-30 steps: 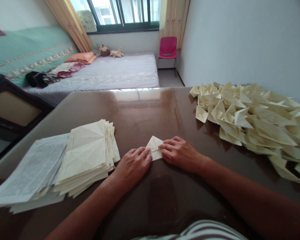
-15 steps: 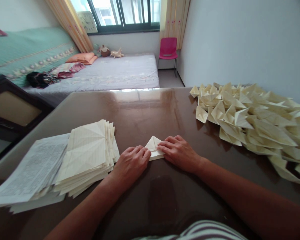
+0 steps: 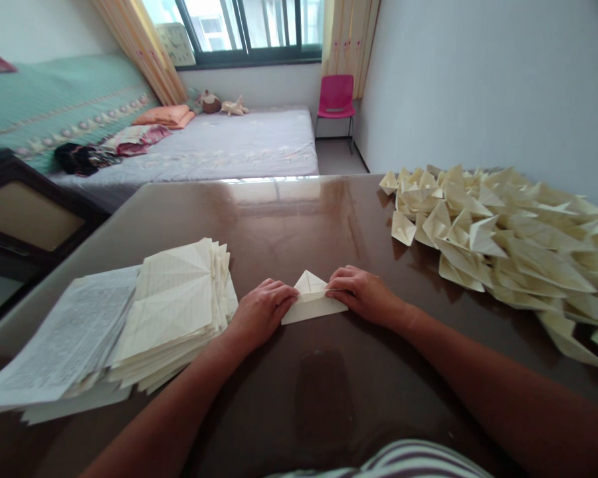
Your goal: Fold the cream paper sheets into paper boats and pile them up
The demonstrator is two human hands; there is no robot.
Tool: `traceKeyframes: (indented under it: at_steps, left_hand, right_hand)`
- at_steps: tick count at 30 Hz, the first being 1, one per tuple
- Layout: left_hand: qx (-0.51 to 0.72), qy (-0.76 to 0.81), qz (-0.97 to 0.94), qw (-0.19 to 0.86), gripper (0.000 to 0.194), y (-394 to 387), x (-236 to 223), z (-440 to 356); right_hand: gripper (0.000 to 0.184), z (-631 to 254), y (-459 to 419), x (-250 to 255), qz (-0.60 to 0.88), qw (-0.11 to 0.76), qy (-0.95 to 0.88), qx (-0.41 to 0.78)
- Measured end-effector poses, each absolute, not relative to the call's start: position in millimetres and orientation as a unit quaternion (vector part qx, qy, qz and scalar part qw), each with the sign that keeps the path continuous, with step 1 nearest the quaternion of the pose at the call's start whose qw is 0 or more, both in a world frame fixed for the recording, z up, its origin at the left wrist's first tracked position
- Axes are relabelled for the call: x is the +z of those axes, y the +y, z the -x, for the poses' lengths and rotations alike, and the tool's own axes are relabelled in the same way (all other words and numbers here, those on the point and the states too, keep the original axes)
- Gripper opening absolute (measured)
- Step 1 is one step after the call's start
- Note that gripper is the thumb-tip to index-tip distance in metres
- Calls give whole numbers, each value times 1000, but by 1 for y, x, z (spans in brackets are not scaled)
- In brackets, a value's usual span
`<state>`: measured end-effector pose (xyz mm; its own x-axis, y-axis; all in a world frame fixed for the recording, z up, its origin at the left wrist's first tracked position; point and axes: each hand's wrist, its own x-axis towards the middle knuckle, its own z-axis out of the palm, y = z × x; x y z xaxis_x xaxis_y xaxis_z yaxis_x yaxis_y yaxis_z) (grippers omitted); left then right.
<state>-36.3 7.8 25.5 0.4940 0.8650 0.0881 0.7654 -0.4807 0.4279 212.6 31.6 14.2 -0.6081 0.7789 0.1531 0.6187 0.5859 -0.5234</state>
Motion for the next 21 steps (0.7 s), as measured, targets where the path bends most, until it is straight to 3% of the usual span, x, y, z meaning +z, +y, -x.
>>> traceKeyframes:
  at_steps: [7,21]
  left_hand:
    - [159,508,-829,171,21,11,20,37]
    - [87,549,-831,32,20,3,18,26]
  right_hand:
    - [18,-215,36,11,452,201,-829,262]
    - [22,-195,30,15,513,97,-850,64]
